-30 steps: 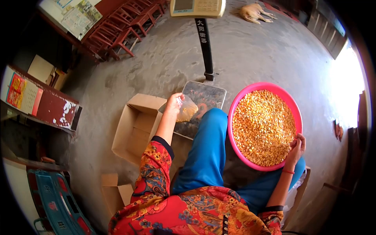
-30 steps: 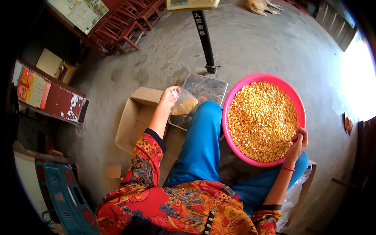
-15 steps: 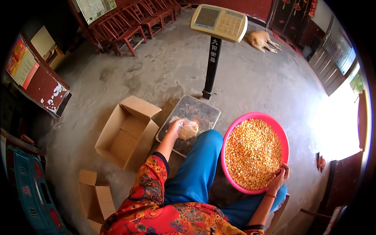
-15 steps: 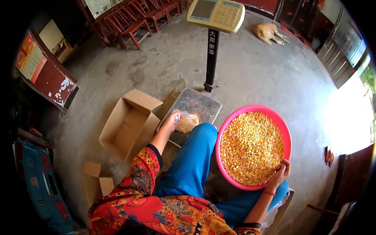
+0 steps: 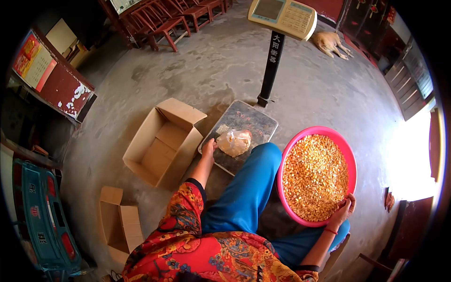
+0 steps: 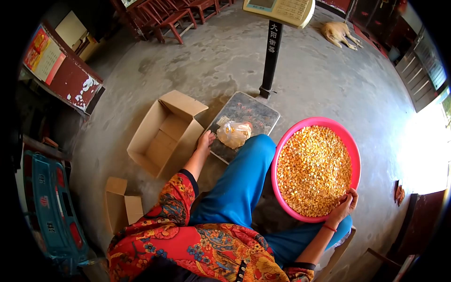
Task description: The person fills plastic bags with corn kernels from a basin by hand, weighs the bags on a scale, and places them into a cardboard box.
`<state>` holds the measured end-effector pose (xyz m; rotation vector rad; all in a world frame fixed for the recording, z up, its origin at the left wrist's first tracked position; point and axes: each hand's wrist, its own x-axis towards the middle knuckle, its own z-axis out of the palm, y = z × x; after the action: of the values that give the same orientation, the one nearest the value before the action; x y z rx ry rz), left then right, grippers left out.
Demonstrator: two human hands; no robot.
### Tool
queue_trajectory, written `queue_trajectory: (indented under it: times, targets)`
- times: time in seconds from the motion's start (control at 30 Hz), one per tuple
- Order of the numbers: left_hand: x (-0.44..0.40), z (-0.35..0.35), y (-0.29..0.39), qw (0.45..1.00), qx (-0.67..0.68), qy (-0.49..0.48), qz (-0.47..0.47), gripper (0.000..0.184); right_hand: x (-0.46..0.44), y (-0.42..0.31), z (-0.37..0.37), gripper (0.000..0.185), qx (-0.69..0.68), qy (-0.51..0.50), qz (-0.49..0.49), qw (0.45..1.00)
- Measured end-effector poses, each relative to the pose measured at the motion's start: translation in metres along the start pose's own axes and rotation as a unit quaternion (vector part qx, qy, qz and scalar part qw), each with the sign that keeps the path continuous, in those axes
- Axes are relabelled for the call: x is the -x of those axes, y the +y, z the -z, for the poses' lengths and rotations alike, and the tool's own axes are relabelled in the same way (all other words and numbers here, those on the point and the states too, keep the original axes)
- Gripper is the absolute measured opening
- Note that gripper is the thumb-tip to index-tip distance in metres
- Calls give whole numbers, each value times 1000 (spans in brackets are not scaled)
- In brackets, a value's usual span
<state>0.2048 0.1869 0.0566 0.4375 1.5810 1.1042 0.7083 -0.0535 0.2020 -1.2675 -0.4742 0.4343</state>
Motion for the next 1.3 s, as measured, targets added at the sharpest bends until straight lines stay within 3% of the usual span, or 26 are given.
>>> queue_trajectory:
  times: [0.13,0.2,0.3,0.47,0.6,0.67,0.8,0.87,0.9,0.97,1.03,1.13,1.23,1.3]
  targets:
    - [13,-14,-3,999,6,16,-40,43,2,-4,-8,13,9,21,1,1000]
    - [2,-24,-8,992,-47,17,-115,37,4,-5,-9,14,12,16,10,1000]
    - [41,-45,18,988,-28,-16,-151,33,4,-5,-10,14,15,12,28,999]
    - [37,-48,-4,962,-87,-9,-258,32,4,-4,-13,14,14,20,10,1000]
    - [19,-49,-31,971,62,-44,-225,34,2,1,-6,14,20,11,22,999]
    - [2,-51,-43,973,7,60,-224,48,1,3,-6,14,16,12,19,1000]
    - [12,-68,-23,979,-65,39,-190,57,2,5,-10,14,4,25,12,1000]
    - [6,-78,-27,949,-198,113,-216,59,1,2,-8,13,-4,22,10,1000]
    - [-7,-82,-36,949,-198,117,-214,59,1,2,-7,13,-16,21,7,1000]
    - [-35,-82,-59,953,-215,88,-195,53,0,2,-5,13,-19,17,4,1000]
    - [7,-93,-31,965,-113,107,-213,36,3,0,-4,13,-15,5,-9,1000]
    - [0,-91,-7,988,11,19,-154,12,0,0,-4,12,12,19,-10,1000]
    - [-2,-80,29,969,218,-63,-101,5,-3,2,-3,12,27,23,-15,999]
    - [35,-61,86,985,139,-53,-82,5,0,0,-8,12,24,26,-21,999]
